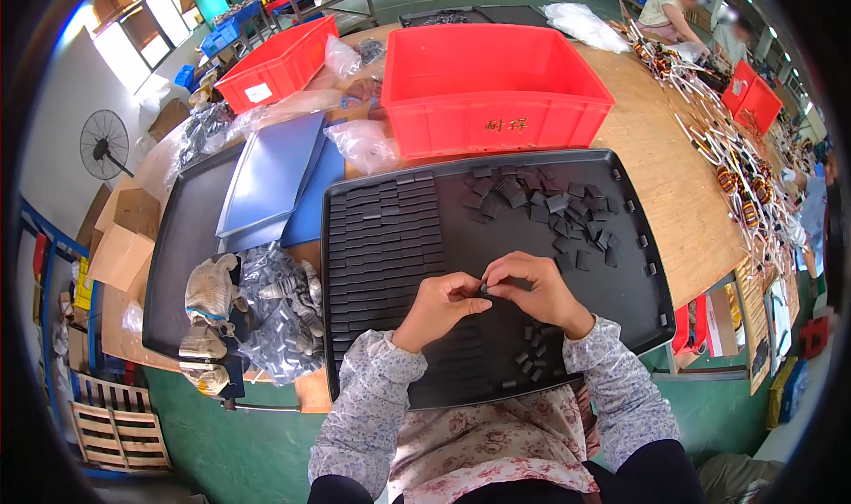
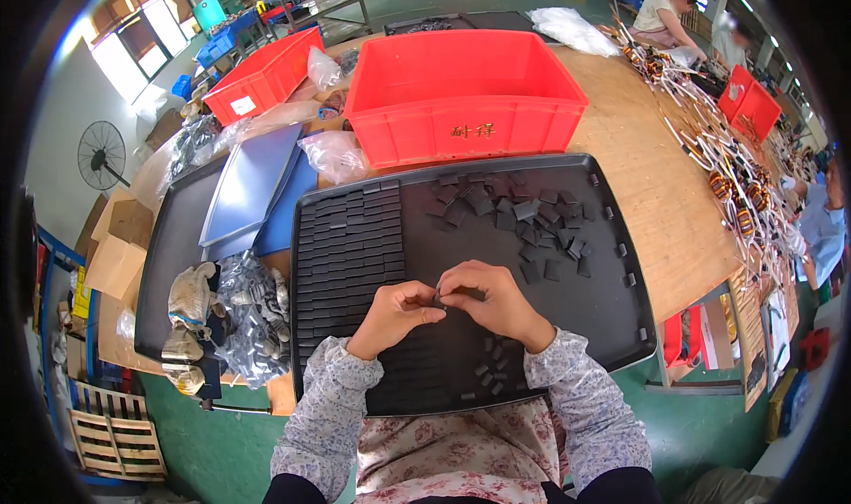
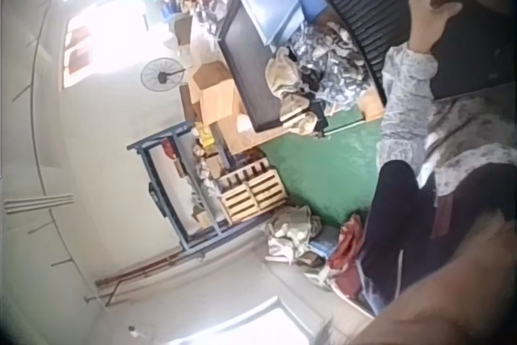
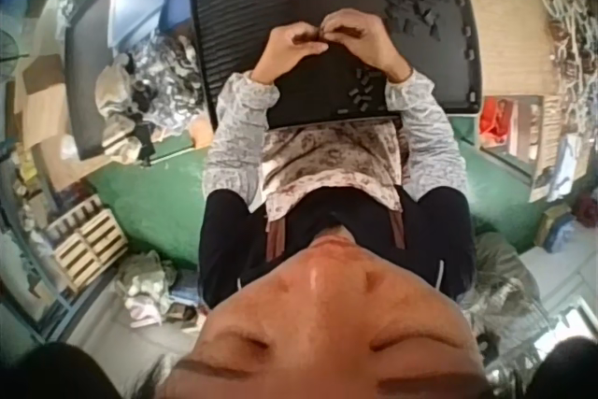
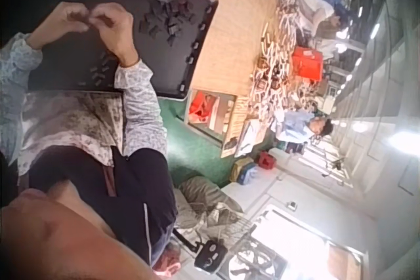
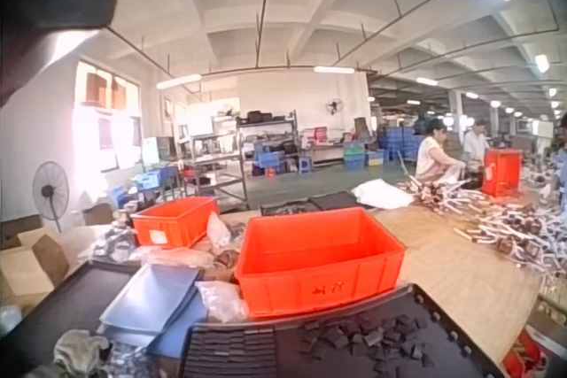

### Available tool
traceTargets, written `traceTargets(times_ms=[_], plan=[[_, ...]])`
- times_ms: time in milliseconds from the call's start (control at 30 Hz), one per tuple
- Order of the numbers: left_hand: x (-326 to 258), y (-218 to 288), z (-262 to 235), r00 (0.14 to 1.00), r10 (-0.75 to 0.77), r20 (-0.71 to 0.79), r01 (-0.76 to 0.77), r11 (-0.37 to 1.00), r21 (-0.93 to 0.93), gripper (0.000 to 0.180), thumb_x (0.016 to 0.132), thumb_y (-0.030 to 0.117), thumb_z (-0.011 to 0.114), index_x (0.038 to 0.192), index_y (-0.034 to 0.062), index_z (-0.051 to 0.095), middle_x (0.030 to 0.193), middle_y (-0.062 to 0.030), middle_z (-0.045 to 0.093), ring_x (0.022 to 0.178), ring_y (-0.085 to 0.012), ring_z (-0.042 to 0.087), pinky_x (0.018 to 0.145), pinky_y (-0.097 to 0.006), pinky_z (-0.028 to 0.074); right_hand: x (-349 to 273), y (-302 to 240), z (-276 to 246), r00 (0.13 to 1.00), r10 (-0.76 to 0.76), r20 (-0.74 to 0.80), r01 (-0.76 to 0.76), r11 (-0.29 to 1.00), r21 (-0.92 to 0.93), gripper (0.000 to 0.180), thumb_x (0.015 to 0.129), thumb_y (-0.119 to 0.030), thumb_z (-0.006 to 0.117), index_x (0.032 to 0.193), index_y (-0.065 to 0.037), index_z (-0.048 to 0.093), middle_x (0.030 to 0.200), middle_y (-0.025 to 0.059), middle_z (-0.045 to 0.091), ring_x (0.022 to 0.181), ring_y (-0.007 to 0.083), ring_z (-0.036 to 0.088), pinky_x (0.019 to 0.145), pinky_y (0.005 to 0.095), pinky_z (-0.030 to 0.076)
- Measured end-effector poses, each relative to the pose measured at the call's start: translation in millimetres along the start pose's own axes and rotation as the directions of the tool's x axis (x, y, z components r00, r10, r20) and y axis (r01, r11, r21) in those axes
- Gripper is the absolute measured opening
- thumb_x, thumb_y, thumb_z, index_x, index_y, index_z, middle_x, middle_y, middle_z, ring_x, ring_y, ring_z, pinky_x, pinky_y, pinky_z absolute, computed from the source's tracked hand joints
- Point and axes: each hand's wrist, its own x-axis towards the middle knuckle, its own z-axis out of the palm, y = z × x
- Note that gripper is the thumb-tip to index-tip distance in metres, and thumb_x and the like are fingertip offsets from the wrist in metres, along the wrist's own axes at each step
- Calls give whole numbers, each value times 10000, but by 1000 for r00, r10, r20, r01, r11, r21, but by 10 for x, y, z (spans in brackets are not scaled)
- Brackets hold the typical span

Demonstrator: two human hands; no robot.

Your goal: The person sorts small black rectangular components on a black tray, picking them up one by one and arranging them into neat rows. The person also handles a small plastic bag containing similar parts, placing it on the tray.

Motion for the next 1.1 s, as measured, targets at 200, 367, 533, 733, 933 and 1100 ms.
traceTargets(times_ms=[200,367,533,733,933,1100], plan=[[5,20,-6,999,-26,28,27,999,-41,213,853,50,737,1026,-49,662,898,-56,678,811,-104,648,747,-242,550,7,-9,6,997,-75,5,75,993,-91,123,804,21,718,920,-10,690,976,84,669,847,199,657,738,307,530],[17,6,-46,1000,8,16,-5,988,-152,219,876,39,707,1070,-46,647,913,-55,667,816,-116,653,768,-255,557,20,-97,0,991,126,-49,-124,991,58,173,832,7,711,999,-3,667,954,67,666,853,148,648,748,286,527],[20,22,-110,999,33,-39,-35,998,-55,250,867,34,716,1096,-38,646,921,-46,660,819,-115,654,786,-251,546,-30,13,74,977,180,-117,-159,973,170,185,854,-1,700,1029,-15,642,886,18,655,841,89,619,753,249,506],[85,182,-235,911,381,-155,-250,812,528,318,722,105,819,1028,120,734,870,-67,681,899,-194,615,797,-316,519,-22,137,-41,930,256,-265,-243,967,81,118,868,-7,680,979,-23,643,841,2,653,780,69,604,703,230,485],[103,-13,-201,829,558,20,-389,552,738,212,734,139,795,937,84,766,857,-62,704,1010,-277,585,879,-383,487,-22,137,66,964,211,-162,-199,976,89,108,871,-13,683,976,-22,660,857,14,677,782,73,617,695,233,492],[103,-28,-262,820,572,-29,-374,574,728,128,784,76,747,910,75,766,860,-62,713,1074,-300,596,877,-394,498,-22,104,19,956,237,-175,-224,970,94,112,875,-3,674,985,-19,661,854,20,679,787,74,622,695,229,493]])
